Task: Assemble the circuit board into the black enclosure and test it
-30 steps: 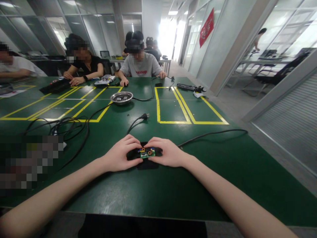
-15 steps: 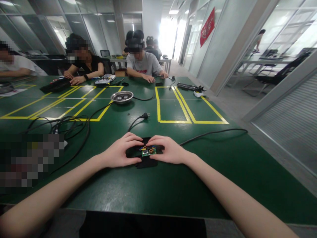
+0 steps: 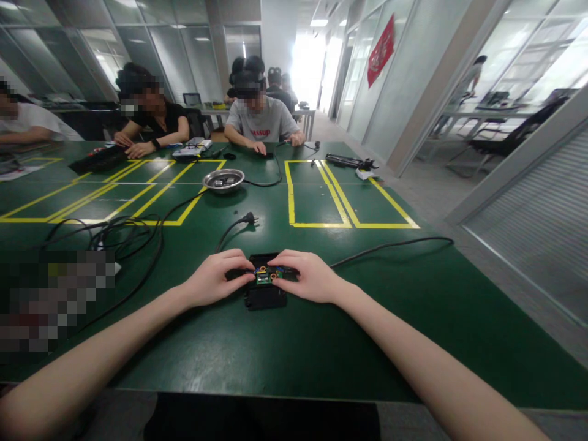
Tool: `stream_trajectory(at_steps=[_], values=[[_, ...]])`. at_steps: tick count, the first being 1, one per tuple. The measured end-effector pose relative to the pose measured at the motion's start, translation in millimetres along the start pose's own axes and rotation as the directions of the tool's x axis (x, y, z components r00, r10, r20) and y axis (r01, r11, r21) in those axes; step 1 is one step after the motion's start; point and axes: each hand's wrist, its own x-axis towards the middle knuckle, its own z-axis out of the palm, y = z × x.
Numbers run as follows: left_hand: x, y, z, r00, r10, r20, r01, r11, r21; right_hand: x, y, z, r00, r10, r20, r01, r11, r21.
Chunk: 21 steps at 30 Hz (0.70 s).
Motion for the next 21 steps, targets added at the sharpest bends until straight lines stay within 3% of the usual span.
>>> stream_trajectory(at_steps=[6, 13, 21], values=[[-1.2, 1.5, -4.0, 1.000, -0.020, 0.013, 0.019, 0.999, 0.038, -1.1, -0.6, -1.6, 1.000, -0.015, 0.009, 0.016, 0.999, -0.032], [-3.0, 0.6, -5.0, 0.998, 0.048, 0.045, -0.048, 0.999, -0.004, -0.4, -4.4, 1.4, 1.000, 0.012, 0.021, -0.009, 0.992, -0.124], [-0.5, -3.7, -2.9, 0.996, -0.075, 0.054, 0.069, 0.991, 0.112, 1.7, -13.3, 6.3, 0.996, 0.085, -0.015, -0.086, 0.958, -0.272]])
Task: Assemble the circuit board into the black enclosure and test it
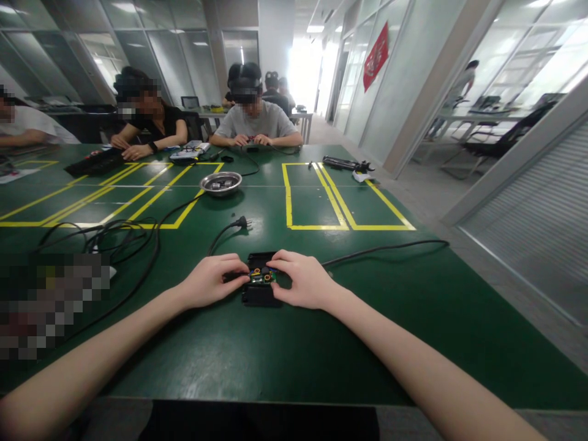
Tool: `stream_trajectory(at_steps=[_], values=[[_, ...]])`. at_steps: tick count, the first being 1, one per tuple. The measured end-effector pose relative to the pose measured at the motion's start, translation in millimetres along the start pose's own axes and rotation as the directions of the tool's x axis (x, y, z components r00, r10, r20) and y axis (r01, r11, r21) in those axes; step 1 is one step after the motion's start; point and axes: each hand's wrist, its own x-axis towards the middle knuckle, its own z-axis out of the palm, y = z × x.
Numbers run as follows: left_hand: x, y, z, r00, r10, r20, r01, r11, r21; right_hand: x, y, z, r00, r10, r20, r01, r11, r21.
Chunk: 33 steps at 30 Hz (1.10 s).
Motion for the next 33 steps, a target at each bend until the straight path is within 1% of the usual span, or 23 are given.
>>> stream_trajectory(at_steps=[5, 8, 14, 17, 26, 30, 33], values=[[2.1, -2.5, 2.9, 0.999, -0.033, -0.037, 0.035, 0.998, 0.047, 0.6, 3.2, 8.4, 0.996, 0.041, -0.079, -0.043, 0.999, -0.032], [2.8, -4.4, 4.3, 0.998, -0.043, -0.044, 0.046, 0.997, 0.069, 1.1, 5.2, 9.8, 0.993, 0.038, -0.110, -0.040, 0.999, -0.020], [2.5, -6.4, 5.3, 0.999, -0.048, -0.017, 0.049, 0.994, 0.096, 0.8, 8.4, 7.9, 0.993, 0.016, -0.117, -0.016, 1.000, 0.005], [2.8, -6.5, 6.0, 0.998, -0.055, -0.019, 0.056, 0.992, 0.113, 1.2, 8.4, 9.4, 0.993, -0.003, -0.119, 0.005, 1.000, 0.015], [2.5, -6.9, 7.0, 0.999, -0.036, -0.031, 0.040, 0.993, 0.114, 1.2, 9.5, 12.8, 0.993, -0.047, -0.111, 0.060, 0.992, 0.113], [3.3, -6.8, 6.4, 0.998, -0.041, -0.039, 0.045, 0.991, 0.124, 0.0, 7.1, 8.9, 0.991, -0.032, -0.128, 0.050, 0.990, 0.133], [3.6, -6.7, 3.0, 0.997, -0.025, -0.075, 0.033, 0.993, 0.114, 0.4, 6.6, 2.3, 0.990, -0.012, -0.144, 0.031, 0.991, 0.130]])
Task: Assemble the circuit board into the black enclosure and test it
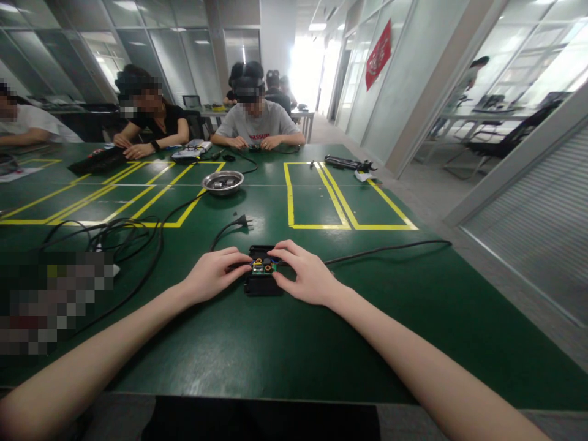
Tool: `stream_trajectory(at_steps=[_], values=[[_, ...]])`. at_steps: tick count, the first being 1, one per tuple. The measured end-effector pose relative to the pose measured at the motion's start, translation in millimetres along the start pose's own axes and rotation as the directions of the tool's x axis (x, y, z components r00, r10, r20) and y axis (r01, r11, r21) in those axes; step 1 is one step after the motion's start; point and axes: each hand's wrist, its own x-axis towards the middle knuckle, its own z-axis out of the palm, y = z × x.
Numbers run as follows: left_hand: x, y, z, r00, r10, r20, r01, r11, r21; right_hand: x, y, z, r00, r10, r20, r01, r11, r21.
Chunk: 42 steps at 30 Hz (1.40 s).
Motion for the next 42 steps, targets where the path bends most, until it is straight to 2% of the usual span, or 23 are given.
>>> stream_trajectory(at_steps=[4, 6, 11, 17, 22, 29, 38, 42], values=[[-0.4, -1.6, -8.0, 0.996, 0.040, -0.083, -0.045, 0.997, -0.062, 2.2, 5.5, -12.1, 0.996, 0.093, 0.009, -0.092, 0.992, -0.083], [-1.0, -1.9, -12.0, 0.994, 0.073, -0.084, -0.083, 0.990, -0.117, 1.9, 9.6, -17.8, 0.996, 0.089, 0.032, -0.085, 0.990, -0.109], [-2.9, 1.9, -19.4, 0.990, 0.142, 0.022, -0.133, 0.964, -0.231, -1.1, 10.7, -26.1, 0.989, -0.066, 0.132, 0.071, 0.997, -0.032], [-3.2, 5.4, -19.9, 0.981, 0.163, 0.108, -0.135, 0.963, -0.231, -1.0, 3.9, -29.5, 0.975, -0.095, 0.200, 0.097, 0.995, 0.001], [-1.9, 2.9, -16.6, 0.981, 0.134, 0.141, -0.104, 0.974, -0.202, -0.4, 5.7, -28.1, 0.976, -0.078, 0.203, 0.089, 0.995, -0.043], [0.4, 1.7, -13.3, 0.994, 0.026, 0.102, -0.013, 0.993, -0.122, 1.6, 6.5, -21.1, 0.989, 0.066, 0.132, -0.041, 0.982, -0.183], [-0.9, 2.3, -13.8, 0.993, 0.028, 0.118, -0.012, 0.991, -0.133, 1.5, 8.6, -21.2, 0.978, 0.033, 0.206, 0.001, 0.987, -0.159], [-1.8, 1.2, -12.9, 0.994, 0.045, 0.102, -0.027, 0.985, -0.168, 2.0, 8.8, -19.7, 0.980, 0.043, 0.194, -0.008, 0.984, -0.179]])
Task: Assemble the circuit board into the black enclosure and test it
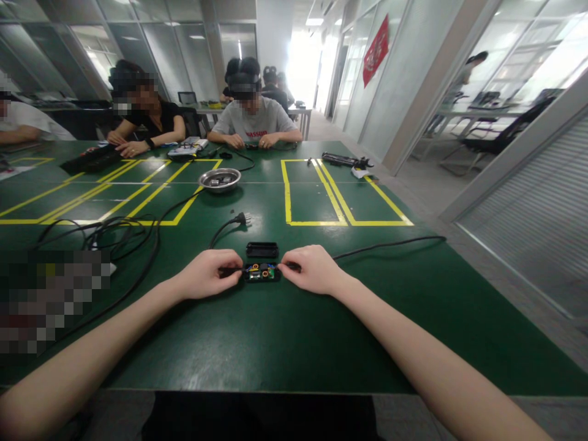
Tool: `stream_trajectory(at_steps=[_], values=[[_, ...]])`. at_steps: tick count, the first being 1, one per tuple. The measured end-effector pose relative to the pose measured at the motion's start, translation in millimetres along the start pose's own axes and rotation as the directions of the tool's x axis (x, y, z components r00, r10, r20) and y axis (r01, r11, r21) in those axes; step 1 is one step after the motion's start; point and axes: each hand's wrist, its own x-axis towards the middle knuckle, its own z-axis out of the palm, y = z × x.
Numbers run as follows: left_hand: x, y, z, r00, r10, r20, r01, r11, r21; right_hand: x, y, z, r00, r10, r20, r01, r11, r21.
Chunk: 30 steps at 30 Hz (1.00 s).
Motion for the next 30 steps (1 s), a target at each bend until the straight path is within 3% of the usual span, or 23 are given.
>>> stream_trajectory(at_steps=[5, 23, 30], values=[[-1.1, -0.4, -0.1, 1.000, 0.020, -0.011, -0.020, 1.000, -0.024, 1.3, 0.5, 2.3, 1.000, 0.017, -0.020, -0.017, 1.000, -0.016], [1.1, -2.5, 0.3, 0.999, 0.041, -0.009, -0.041, 0.999, 0.007, 5.5, 6.9, 3.7, 0.992, 0.065, 0.105, -0.077, 0.991, 0.113], [1.0, -2.6, 1.1, 0.999, 0.041, -0.012, -0.041, 0.999, -0.020, 6.7, 8.4, 5.2, 0.997, 0.041, 0.071, -0.046, 0.996, 0.073]])
